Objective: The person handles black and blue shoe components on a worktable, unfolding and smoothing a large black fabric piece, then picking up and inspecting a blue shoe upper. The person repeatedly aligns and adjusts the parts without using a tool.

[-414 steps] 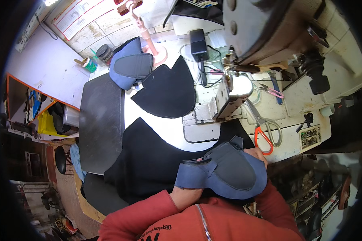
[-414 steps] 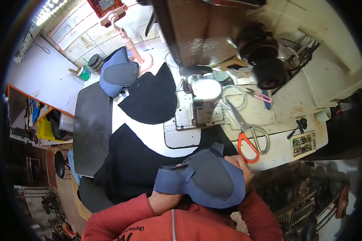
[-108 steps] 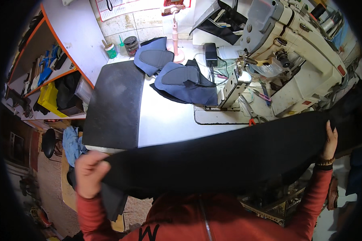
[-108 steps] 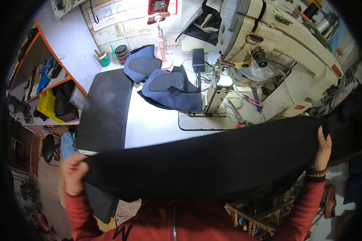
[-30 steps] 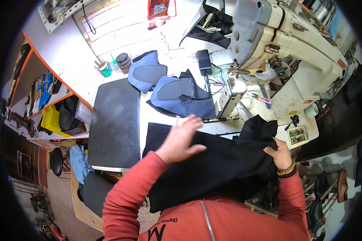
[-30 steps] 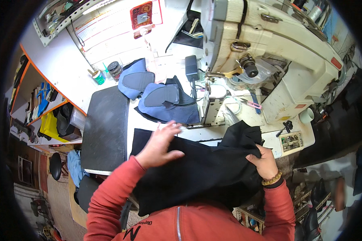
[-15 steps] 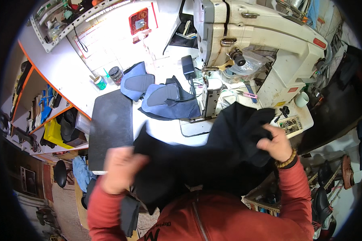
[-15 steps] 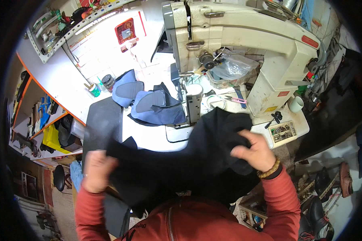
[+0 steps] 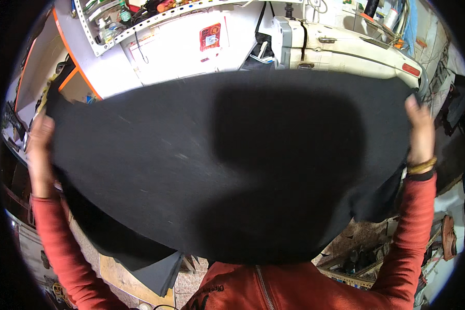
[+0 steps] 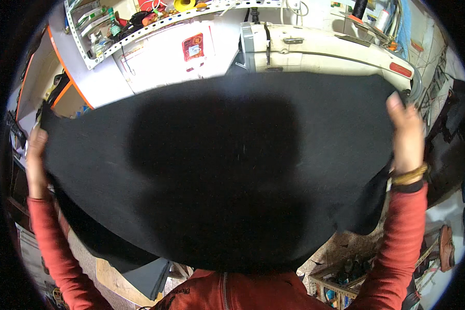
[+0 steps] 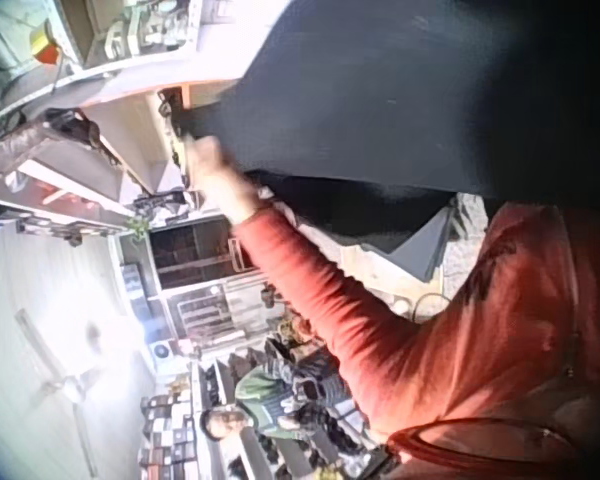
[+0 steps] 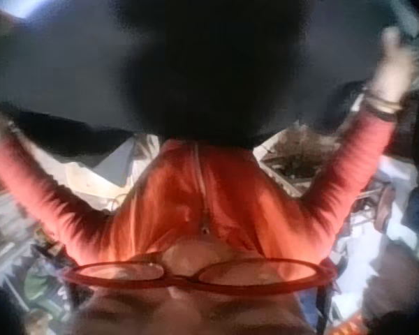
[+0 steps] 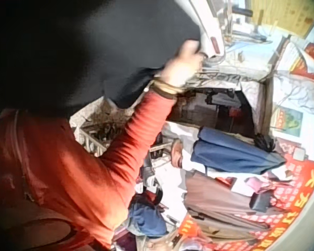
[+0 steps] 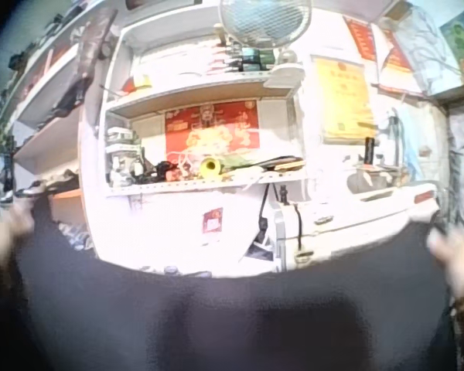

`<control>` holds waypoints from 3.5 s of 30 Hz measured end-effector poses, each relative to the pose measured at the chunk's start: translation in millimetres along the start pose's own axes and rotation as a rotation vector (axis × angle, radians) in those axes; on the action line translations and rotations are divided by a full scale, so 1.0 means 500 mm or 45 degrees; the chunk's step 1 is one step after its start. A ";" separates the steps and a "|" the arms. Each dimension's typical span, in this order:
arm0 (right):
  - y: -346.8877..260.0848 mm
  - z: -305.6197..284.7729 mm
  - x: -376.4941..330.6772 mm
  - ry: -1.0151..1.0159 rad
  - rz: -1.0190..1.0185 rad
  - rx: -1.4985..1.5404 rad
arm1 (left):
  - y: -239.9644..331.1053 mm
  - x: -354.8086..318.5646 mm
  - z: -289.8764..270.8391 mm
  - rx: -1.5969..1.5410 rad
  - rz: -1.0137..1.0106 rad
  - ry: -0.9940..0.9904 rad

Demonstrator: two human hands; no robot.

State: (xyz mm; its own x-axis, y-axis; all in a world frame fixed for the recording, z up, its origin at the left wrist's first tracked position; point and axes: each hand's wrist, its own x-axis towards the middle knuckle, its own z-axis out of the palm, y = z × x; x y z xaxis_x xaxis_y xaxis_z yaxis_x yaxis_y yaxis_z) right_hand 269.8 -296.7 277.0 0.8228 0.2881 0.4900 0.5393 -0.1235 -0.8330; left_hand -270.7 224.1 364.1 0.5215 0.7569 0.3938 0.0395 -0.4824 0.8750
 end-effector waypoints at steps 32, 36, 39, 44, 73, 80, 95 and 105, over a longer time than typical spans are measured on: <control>0.387 0.362 -0.411 -0.470 0.382 -0.627 | -0.689 -0.295 0.097 0.964 -0.480 -0.001; 0.371 0.377 -0.394 -0.483 0.282 -0.570 | -0.684 -0.335 0.092 0.982 -0.512 0.065; 0.363 0.376 -0.385 -0.505 0.346 -0.457 | -0.684 -0.384 0.096 1.105 -0.609 0.055; 0.366 0.360 -0.374 -0.569 0.472 -0.373 | -0.683 -0.467 0.103 1.329 -0.606 0.059; 0.318 0.271 -0.438 -0.447 0.296 -0.845 | -0.460 -0.357 0.775 1.187 0.336 -0.719; -0.124 0.274 -0.320 -1.061 -1.027 0.073 | -0.462 -0.359 0.779 1.208 0.321 -0.699; -0.184 0.401 -0.372 -0.802 -0.869 1.071 | -0.470 -0.356 0.781 1.102 0.257 -0.689; 0.197 0.589 -0.352 -0.912 -0.337 -0.395 | -0.450 -0.361 0.794 1.078 0.272 -0.817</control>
State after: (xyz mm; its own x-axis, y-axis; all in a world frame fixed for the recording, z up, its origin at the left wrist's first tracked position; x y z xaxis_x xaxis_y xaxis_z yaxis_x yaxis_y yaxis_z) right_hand 125.4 -79.7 33.1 0.4043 0.8675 0.2898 0.8107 -0.1931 -0.5528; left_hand -35.1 21.0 -15.8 0.9264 0.3681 0.0790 0.3423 -0.9109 0.2303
